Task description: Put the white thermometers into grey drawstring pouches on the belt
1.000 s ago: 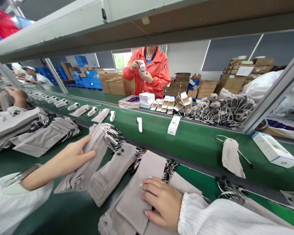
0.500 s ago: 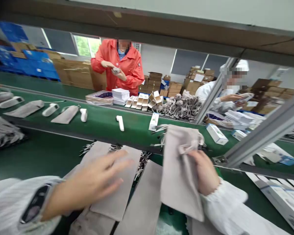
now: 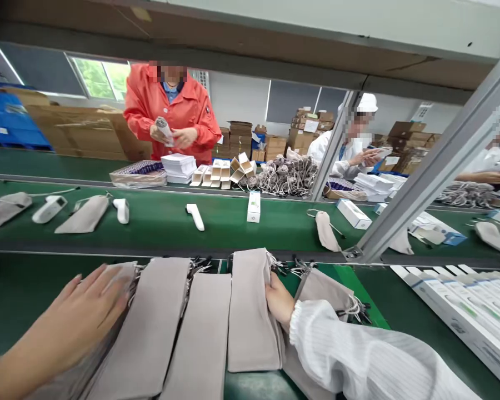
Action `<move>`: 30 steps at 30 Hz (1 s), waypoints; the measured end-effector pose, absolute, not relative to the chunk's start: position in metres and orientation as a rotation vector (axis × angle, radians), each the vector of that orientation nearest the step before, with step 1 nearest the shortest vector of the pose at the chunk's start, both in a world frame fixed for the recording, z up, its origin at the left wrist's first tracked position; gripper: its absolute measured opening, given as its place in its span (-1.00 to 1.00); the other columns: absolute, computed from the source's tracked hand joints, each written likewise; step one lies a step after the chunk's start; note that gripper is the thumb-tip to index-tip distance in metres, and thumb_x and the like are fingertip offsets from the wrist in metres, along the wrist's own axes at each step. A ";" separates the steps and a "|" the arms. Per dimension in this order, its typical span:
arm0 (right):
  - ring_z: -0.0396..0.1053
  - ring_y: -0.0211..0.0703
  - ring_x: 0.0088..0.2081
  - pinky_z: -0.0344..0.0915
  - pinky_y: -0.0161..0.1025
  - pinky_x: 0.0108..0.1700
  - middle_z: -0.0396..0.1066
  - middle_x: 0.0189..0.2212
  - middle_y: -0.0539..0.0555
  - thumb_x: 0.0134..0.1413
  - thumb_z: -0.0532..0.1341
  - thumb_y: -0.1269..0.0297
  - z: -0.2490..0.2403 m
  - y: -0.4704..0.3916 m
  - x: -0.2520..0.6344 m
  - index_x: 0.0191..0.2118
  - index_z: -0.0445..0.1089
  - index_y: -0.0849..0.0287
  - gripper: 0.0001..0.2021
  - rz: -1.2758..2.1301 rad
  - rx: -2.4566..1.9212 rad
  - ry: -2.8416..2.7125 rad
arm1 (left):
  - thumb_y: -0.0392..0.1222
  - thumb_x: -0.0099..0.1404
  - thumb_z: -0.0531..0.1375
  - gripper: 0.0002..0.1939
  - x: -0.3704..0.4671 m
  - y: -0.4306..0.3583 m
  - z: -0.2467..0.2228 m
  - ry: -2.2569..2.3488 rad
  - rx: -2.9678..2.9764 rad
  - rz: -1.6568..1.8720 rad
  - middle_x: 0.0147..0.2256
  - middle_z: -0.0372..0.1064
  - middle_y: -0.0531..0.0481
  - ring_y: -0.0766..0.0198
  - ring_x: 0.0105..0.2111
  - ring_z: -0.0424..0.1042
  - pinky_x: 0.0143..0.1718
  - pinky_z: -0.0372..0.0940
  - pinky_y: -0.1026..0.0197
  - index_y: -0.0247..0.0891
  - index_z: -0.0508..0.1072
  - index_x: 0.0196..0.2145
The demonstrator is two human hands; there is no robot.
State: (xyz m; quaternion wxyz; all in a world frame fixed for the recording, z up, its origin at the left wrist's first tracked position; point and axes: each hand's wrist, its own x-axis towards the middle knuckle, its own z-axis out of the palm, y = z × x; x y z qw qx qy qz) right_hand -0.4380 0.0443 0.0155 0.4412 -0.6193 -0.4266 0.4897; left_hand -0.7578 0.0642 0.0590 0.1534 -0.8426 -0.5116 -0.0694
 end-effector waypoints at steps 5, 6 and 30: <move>0.33 0.00 -0.15 0.21 -0.04 -0.07 0.40 -0.22 0.14 0.04 -0.01 0.12 0.036 0.062 -0.426 -0.17 0.35 0.20 -0.65 0.918 -1.712 -1.780 | -0.27 0.27 -0.18 -0.60 -0.667 0.063 0.095 -0.852 -2.787 -0.205 -0.01 0.23 -0.15 0.09 0.06 0.11 0.08 0.02 0.03 -0.31 0.31 -0.05; 0.33 0.02 -0.16 0.21 -0.02 -0.09 0.40 -0.24 0.16 0.08 -0.07 0.13 0.039 0.057 -0.421 -0.18 0.37 0.21 -0.63 0.735 -1.789 -1.909 | -0.21 0.29 -0.18 -0.60 -0.646 0.063 0.091 -0.730 -2.896 -0.276 0.05 0.17 -0.10 0.14 0.09 0.06 0.10 -0.01 0.08 -0.27 0.24 0.01; 0.34 -0.21 -0.27 0.21 -0.27 -0.15 0.40 -0.30 0.04 0.04 0.02 0.19 0.081 0.195 -0.428 -0.27 0.35 0.15 -0.76 0.353 -1.659 -2.020 | -0.43 0.26 -0.12 -0.73 -0.565 0.111 0.036 -0.857 -2.776 -0.570 -0.24 0.23 -0.12 0.15 -0.19 0.22 -0.21 0.20 0.15 -0.40 0.22 -0.11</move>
